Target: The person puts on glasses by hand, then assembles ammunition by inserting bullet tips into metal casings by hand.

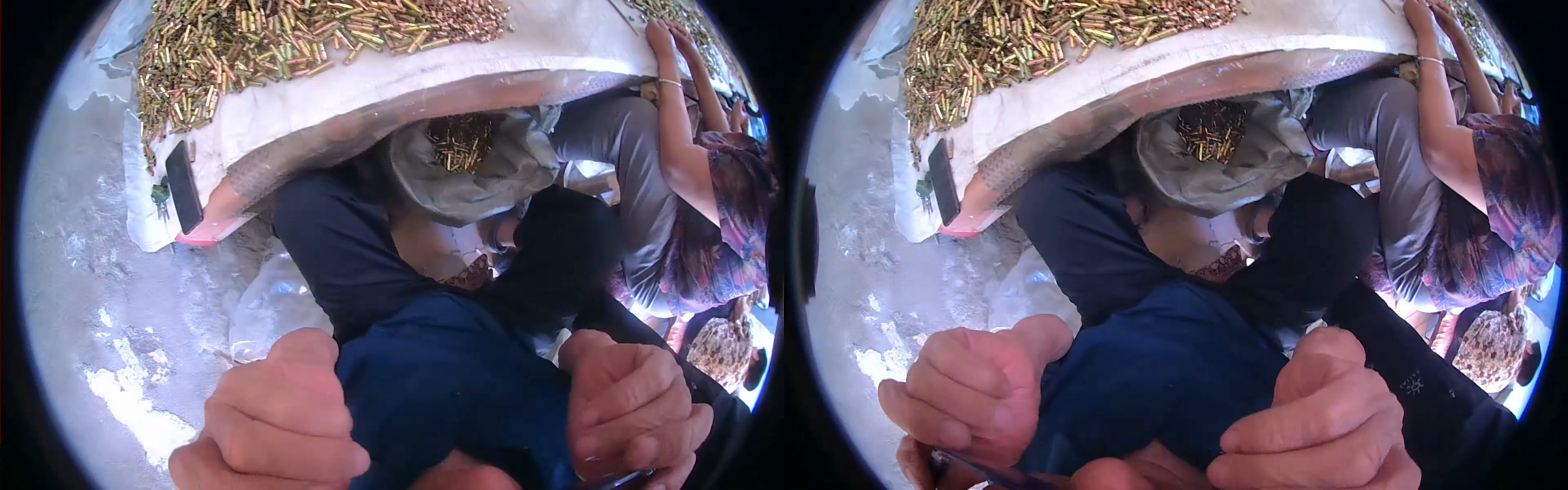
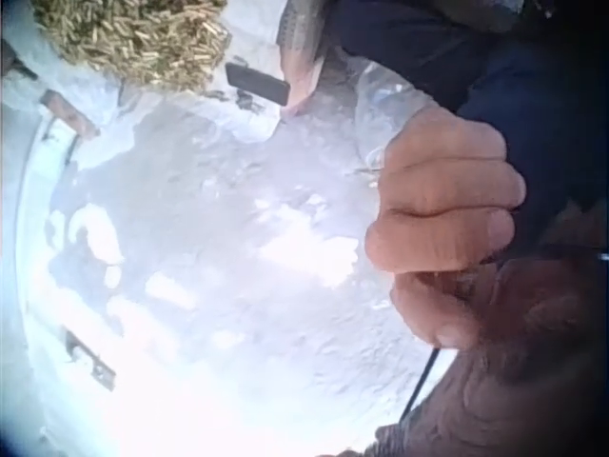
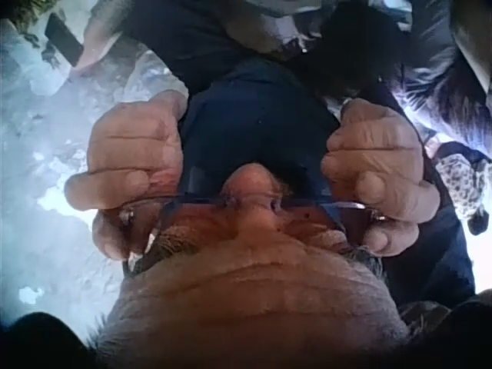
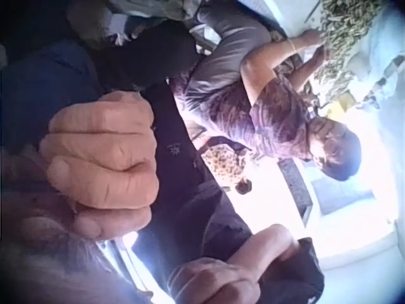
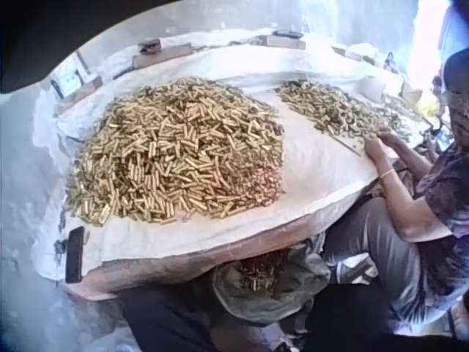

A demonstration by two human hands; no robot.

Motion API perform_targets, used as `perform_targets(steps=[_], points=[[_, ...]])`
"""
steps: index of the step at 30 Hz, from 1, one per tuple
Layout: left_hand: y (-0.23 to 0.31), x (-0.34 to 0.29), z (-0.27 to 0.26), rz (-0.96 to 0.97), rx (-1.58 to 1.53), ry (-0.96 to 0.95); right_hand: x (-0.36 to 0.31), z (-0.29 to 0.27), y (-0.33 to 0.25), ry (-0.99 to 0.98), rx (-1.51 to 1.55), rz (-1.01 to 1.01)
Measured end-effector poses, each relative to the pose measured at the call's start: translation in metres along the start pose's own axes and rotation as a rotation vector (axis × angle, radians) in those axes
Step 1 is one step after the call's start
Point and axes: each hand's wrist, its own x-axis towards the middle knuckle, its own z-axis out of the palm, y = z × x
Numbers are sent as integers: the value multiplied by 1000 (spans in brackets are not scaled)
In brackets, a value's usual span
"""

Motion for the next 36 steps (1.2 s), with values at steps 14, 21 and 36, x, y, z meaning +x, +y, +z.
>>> perform_targets(steps=[14, 21, 36], points=[[-24, 24, 12, 331, -71, 403, 21, -12, 6, -119, 169, 57], [-121, 22, -33, 95, 707, 154, 21, -15, 140, 353, -490, 80], [-258, -47, -26, -300, 877, -764, -38, -77, 255, -577, -934, 805]])
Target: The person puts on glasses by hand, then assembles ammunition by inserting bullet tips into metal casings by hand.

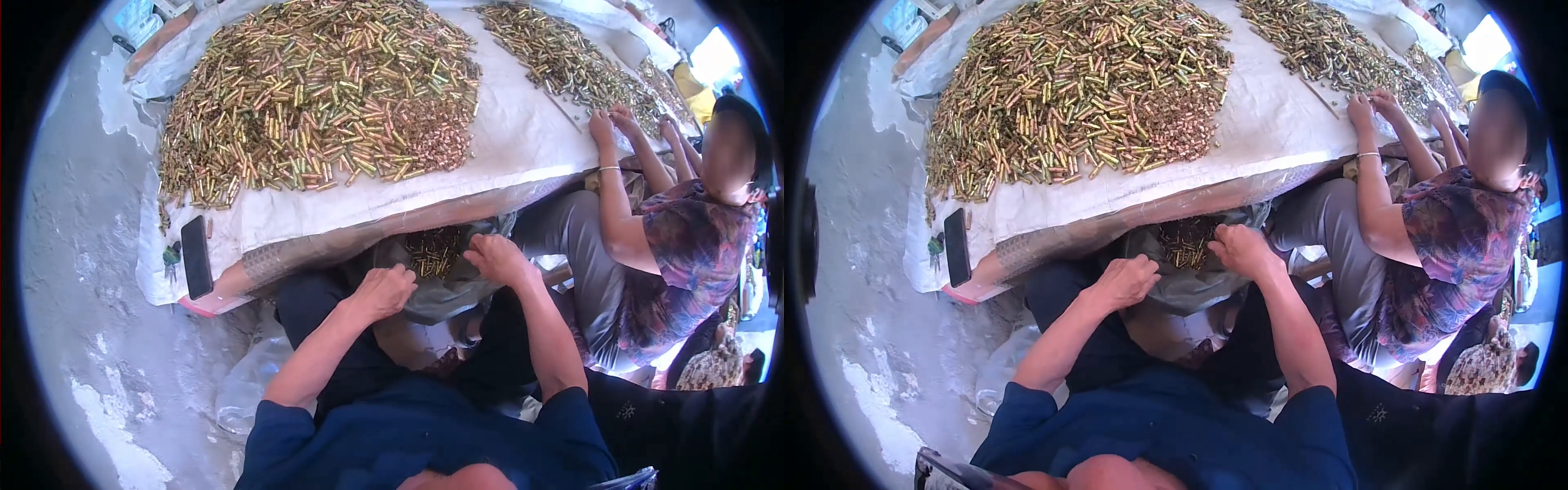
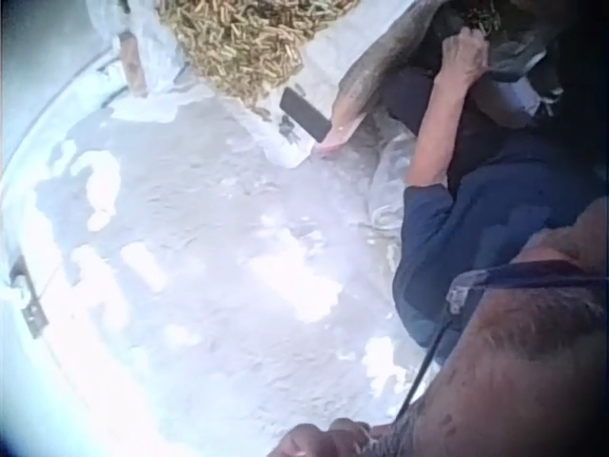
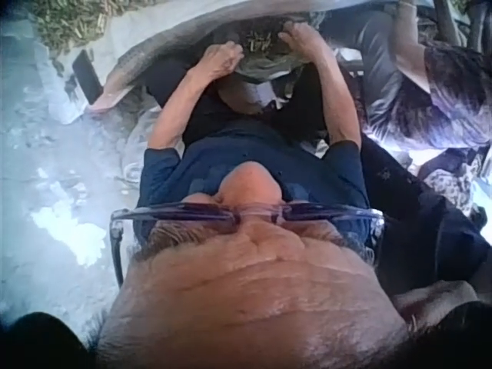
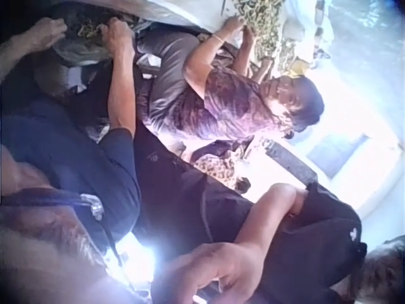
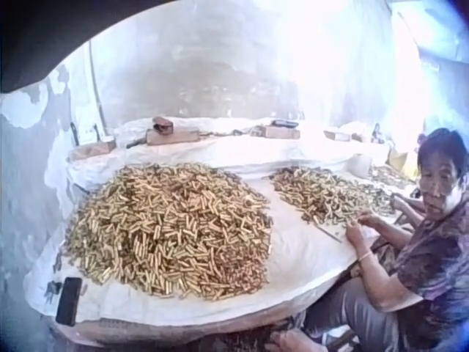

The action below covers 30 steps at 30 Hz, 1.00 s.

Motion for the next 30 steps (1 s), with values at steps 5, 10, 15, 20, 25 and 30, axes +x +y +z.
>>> perform_targets(steps=[5, 10, 15, 20, 25, 30], points=[[0, -4, -5, -46, -2, 7, 2, 4, 7, 54, -46, 12], [-3, -11, -1, -70, 34, -31, 8, 9, -7, -2, -9, 17], [6, 1, 6, -60, 34, -30, 6, 2, -2, -14, 26, 18], [3, -2, 9, -54, -16, -6, 6, -3, -11, 22, 24, -6], [3, 1, 1, -70, 34, -50, 9, 9, -4, -3, 15, -25], [-3, -5, 11, -101, 56, -60, 8, 0, -16, -14, 37, 8]])
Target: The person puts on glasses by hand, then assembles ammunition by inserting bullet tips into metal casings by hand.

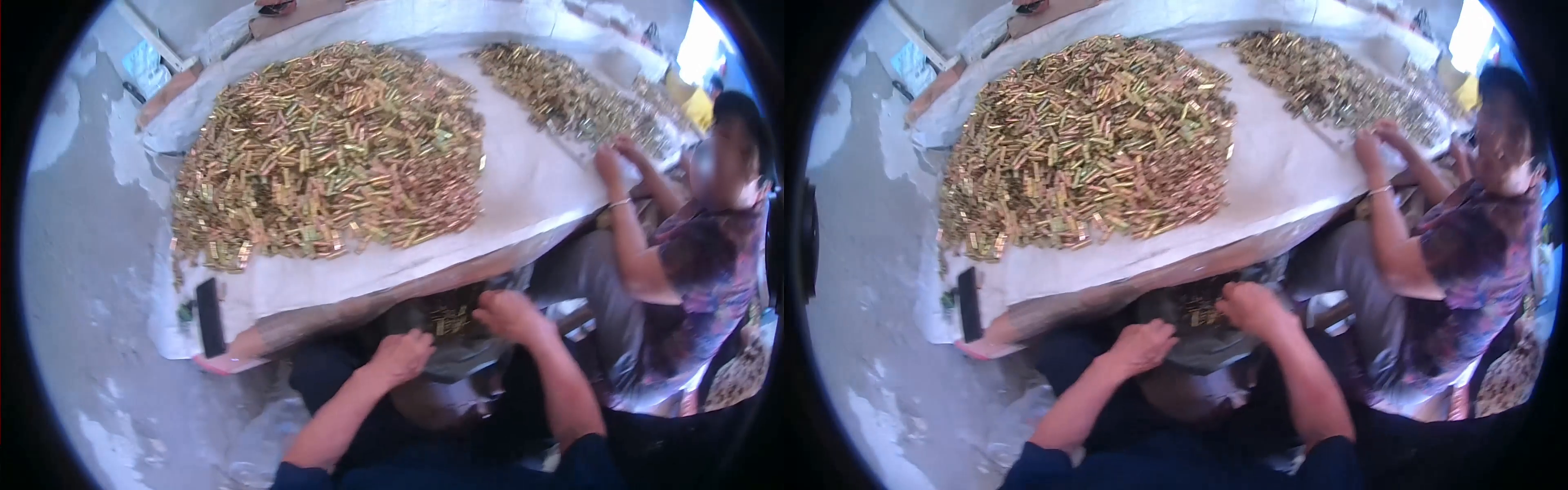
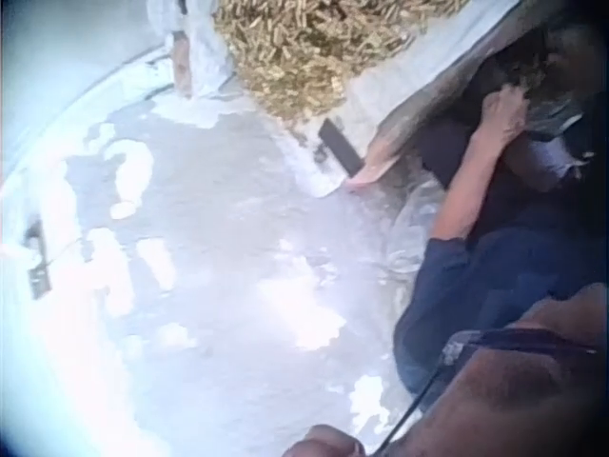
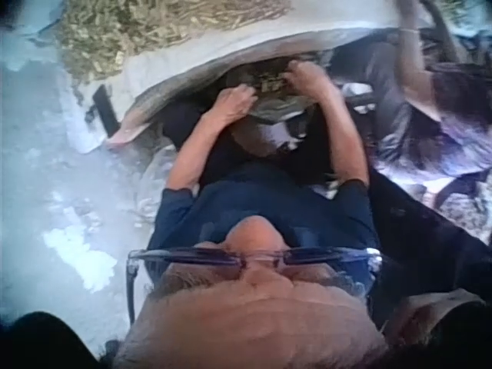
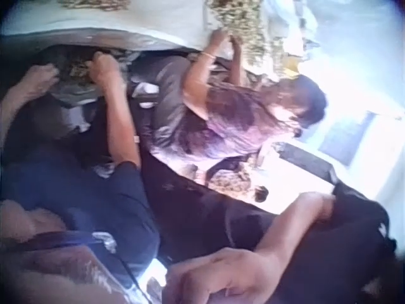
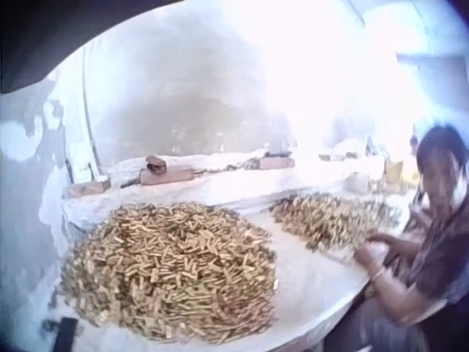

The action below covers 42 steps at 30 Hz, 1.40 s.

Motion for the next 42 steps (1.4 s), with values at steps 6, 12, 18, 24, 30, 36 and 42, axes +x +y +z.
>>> perform_targets(steps=[6, 12, 18, 24, 30, 36, 42], points=[[8, 6, -11, 14, -20, -29, -4, -6, 0, 24, 17, -22], [9, 5, -10, 13, -80, -25, -7, -8, -10, 34, 25, 8], [9, 2, -10, -7, -71, -26, -6, 0, -1, 53, 26, -57], [10, 5, -11, 30, -110, -21, -10, -9, -8, 46, 56, -16], [10, 5, -10, 12, -60, -32, -7, -2, 0, 60, 54, -60], [10, 4, -10, 4, -69, -25, -9, -5, -3, 70, 49, -62], [10, 5, -10, 0, -93, -18, -9, -6, -6, 57, 48, -33]])
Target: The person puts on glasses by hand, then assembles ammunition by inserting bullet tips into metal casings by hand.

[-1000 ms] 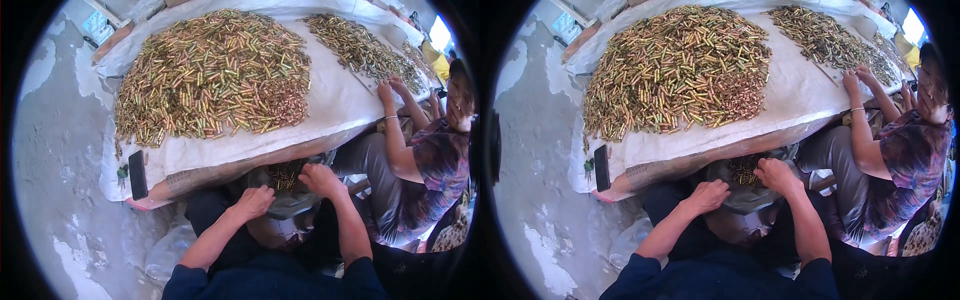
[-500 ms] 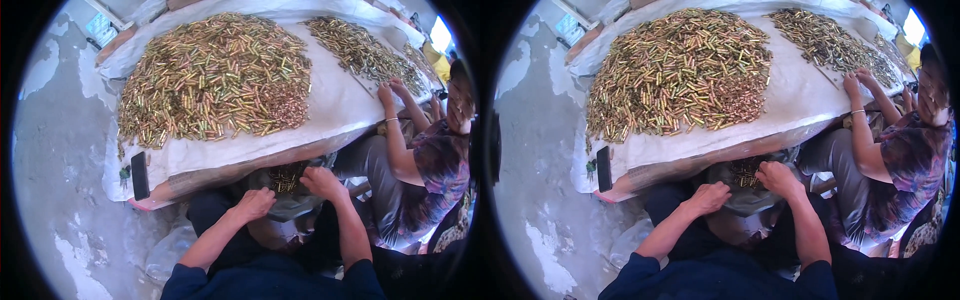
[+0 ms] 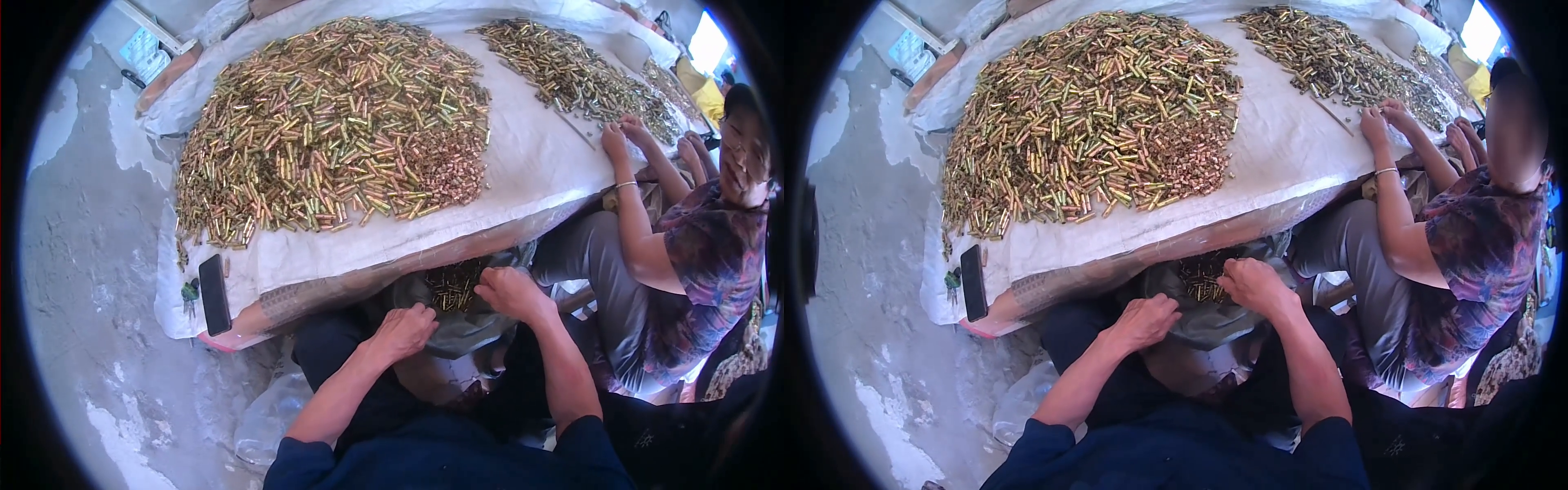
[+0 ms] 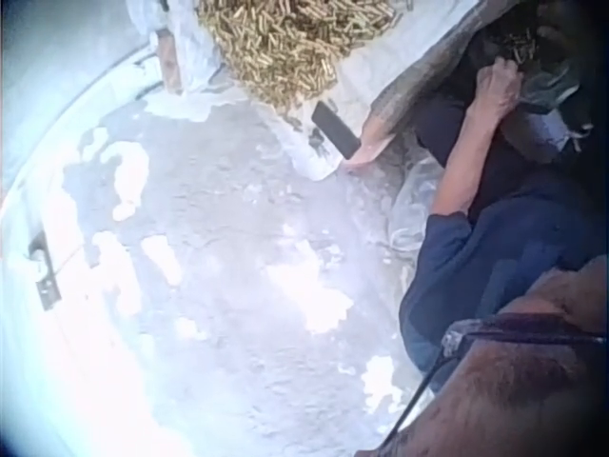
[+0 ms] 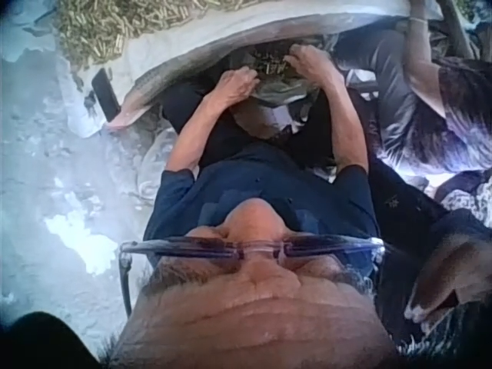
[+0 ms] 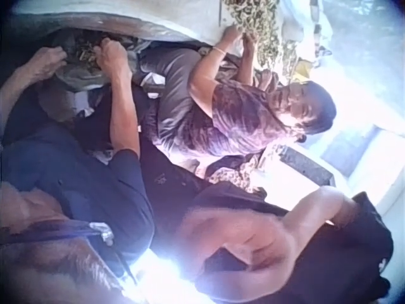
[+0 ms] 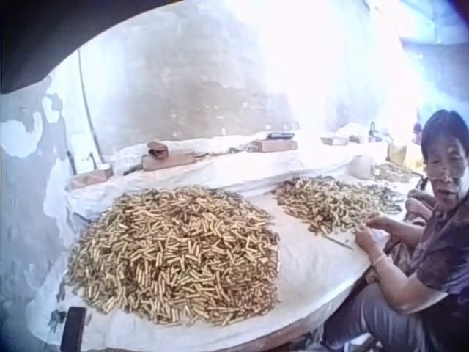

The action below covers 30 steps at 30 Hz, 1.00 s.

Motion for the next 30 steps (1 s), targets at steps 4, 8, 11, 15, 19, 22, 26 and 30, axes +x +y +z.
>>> perform_targets(steps=[4, 8, 11, 15, 19, 22, 26, 30], points=[[-6, 2, 2, 28, 18, 42, 5, 2, 1, -13, 29, -4], [-5, 3, 5, 23, 26, 45, 6, 3, 3, -16, -13, -2], [-2, -4, 4, 45, 4, 65, -3, 3, -3, -26, -5, 27], [-8, -3, 17, 36, 53, 38, 0, 17, 11, -10, -68, -21], [-5, -14, 14, 10, 67, -13, 1, 20, 0, -96, -52, 11], [-12, 9, 16, 69, 57, 80, 10, 12, 21, -38, -115, -4], [-9, 7, -5, 17, 49, 46, 18, -7, 0, -1, 12, -9], [-10, 10, 8, 45, 105, 13, 7, 24, 39, 53, -87, -120]])
